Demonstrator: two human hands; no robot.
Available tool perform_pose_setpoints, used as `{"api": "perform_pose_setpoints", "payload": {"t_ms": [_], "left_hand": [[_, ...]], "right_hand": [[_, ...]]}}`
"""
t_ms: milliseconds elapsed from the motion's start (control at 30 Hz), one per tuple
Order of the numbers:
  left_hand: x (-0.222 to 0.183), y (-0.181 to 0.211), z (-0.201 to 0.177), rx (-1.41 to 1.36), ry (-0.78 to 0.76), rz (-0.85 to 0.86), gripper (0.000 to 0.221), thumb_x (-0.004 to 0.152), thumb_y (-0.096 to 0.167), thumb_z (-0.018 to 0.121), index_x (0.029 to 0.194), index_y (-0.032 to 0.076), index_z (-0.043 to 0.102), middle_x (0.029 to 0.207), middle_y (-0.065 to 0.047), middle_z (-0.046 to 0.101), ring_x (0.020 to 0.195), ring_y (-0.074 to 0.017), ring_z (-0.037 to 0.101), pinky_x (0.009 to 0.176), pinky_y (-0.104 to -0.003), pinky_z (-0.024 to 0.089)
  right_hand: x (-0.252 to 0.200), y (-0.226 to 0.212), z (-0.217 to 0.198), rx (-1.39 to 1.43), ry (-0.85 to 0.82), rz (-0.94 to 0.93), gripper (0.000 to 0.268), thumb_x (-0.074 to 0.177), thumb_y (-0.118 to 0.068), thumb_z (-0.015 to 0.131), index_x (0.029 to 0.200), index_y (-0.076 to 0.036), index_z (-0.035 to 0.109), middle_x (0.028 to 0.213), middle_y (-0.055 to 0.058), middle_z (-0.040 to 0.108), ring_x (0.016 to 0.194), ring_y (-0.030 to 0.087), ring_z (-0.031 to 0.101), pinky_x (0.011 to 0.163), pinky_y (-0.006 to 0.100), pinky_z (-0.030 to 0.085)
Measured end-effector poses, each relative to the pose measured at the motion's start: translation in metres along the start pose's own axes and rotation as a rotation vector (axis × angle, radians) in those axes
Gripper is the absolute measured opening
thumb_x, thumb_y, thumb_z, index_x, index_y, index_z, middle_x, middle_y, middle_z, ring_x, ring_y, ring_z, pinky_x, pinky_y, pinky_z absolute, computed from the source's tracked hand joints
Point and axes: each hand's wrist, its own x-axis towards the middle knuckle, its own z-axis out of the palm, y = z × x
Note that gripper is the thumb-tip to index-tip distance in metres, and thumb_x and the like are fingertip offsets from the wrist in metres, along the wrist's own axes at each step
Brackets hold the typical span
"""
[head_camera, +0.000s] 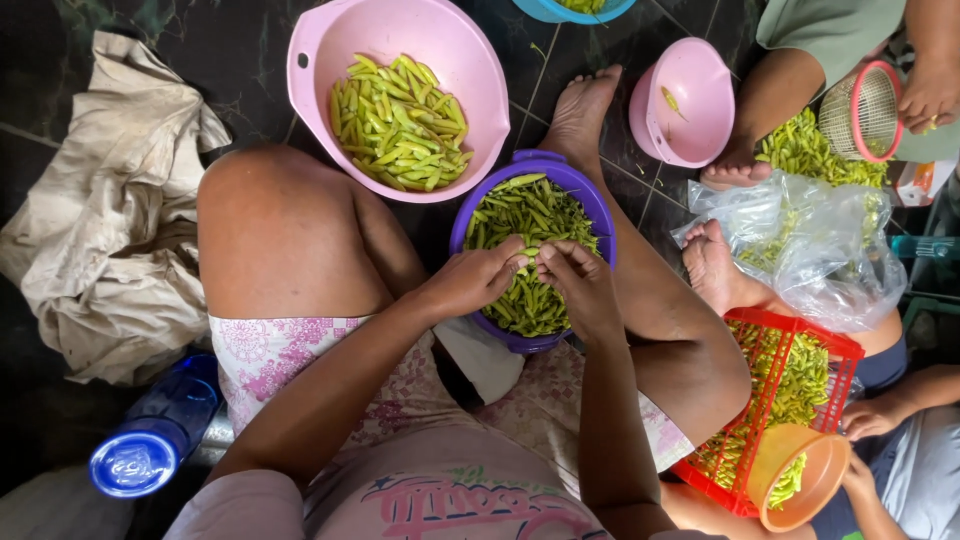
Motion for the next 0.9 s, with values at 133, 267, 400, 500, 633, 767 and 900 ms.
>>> {"api": "perform_pose_setpoints", "payload": {"t_ms": [133, 267, 400, 500, 633, 767, 900], "left_hand": [[-0.005, 0.006, -0.002, 0.003, -0.005, -0.042, 0.054, 0.116, 0.026, 0.033, 0.164, 0.003, 0.022, 0.071, -0.01, 0.066, 0.042, -0.0082, 0.04, 0.043, -0.03, 0.032], [0.0, -0.003, 0.003, -0.029, -0.034, -0.015, 0.054, 0.115, 0.023, 0.033, 0.164, 0.006, 0.02, 0.073, -0.01, 0.067, 0.042, -0.0091, 0.041, 0.043, -0.03, 0.034], [0.003, -0.012, 0.005, -0.055, -0.06, 0.002, 0.054, 0.116, 0.023, 0.032, 0.166, 0.009, 0.018, 0.078, -0.011, 0.069, 0.042, -0.0104, 0.042, 0.042, -0.032, 0.036], [-0.006, -0.008, -0.002, 0.001, -0.045, -0.043, 0.054, 0.113, 0.02, 0.035, 0.164, 0.006, 0.024, 0.085, -0.018, 0.072, 0.046, -0.0199, 0.053, 0.048, -0.037, 0.046], [-0.009, 0.007, -0.016, 0.04, 0.029, -0.103, 0.057, 0.112, 0.028, 0.036, 0.163, 0.007, 0.025, 0.088, -0.022, 0.073, 0.055, -0.0318, 0.064, 0.056, -0.043, 0.055], [-0.007, 0.02, -0.041, 0.244, 0.159, -0.288, 0.056, 0.105, 0.043, 0.039, 0.156, 0.02, 0.032, 0.095, -0.028, 0.073, 0.087, -0.0516, 0.072, 0.082, -0.067, 0.058], [-0.012, 0.047, -0.072, 0.273, 0.305, -0.367, 0.048, 0.109, 0.044, 0.028, 0.146, 0.016, 0.041, 0.096, -0.027, 0.074, 0.101, -0.048, 0.071, 0.094, -0.065, 0.053]], "right_hand": [[0.001, -0.005, 0.005, -0.012, -0.044, -0.049, 0.03, 0.113, -0.022, 0.061, 0.122, 0.006, 0.067, 0.102, 0.015, 0.066, 0.102, 0.016, 0.064, 0.092, 0.038, 0.059], [0.005, 0.004, -0.004, 0.073, -0.093, -0.001, 0.029, 0.113, -0.023, 0.059, 0.122, 0.003, 0.065, 0.1, 0.008, 0.06, 0.103, 0.013, 0.06, 0.094, 0.035, 0.058], [0.007, 0.009, -0.01, 0.269, -0.196, 0.078, 0.024, 0.114, -0.026, 0.055, 0.121, -0.004, 0.061, 0.1, -0.001, 0.052, 0.107, 0.009, 0.058, 0.099, 0.032, 0.054], [0.01, -0.003, -0.018, 0.508, -0.216, 0.12, 0.019, 0.108, -0.027, 0.062, 0.115, -0.011, 0.054, 0.098, -0.006, 0.042, 0.095, 0.005, 0.049, 0.084, 0.022, 0.047], [0.015, -0.026, -0.01, 0.263, -0.131, 0.031, 0.014, 0.11, -0.021, 0.058, 0.117, -0.009, 0.057, 0.105, 0.001, 0.059, 0.104, 0.011, 0.065, 0.096, 0.029, 0.055], [0.036, -0.053, 0.016, -0.658, -0.002, -0.363, 0.031, 0.113, -0.023, 0.06, 0.139, -0.008, 0.067, 0.122, 0.019, 0.071, 0.117, 0.04, 0.07, 0.094, 0.055, 0.06], [0.085, -0.039, 0.039, -1.008, 0.003, -0.507, 0.028, 0.114, -0.016, 0.053, 0.134, -0.009, 0.072, 0.123, 0.013, 0.074, 0.118, 0.035, 0.07, 0.097, 0.05, 0.061]]}}
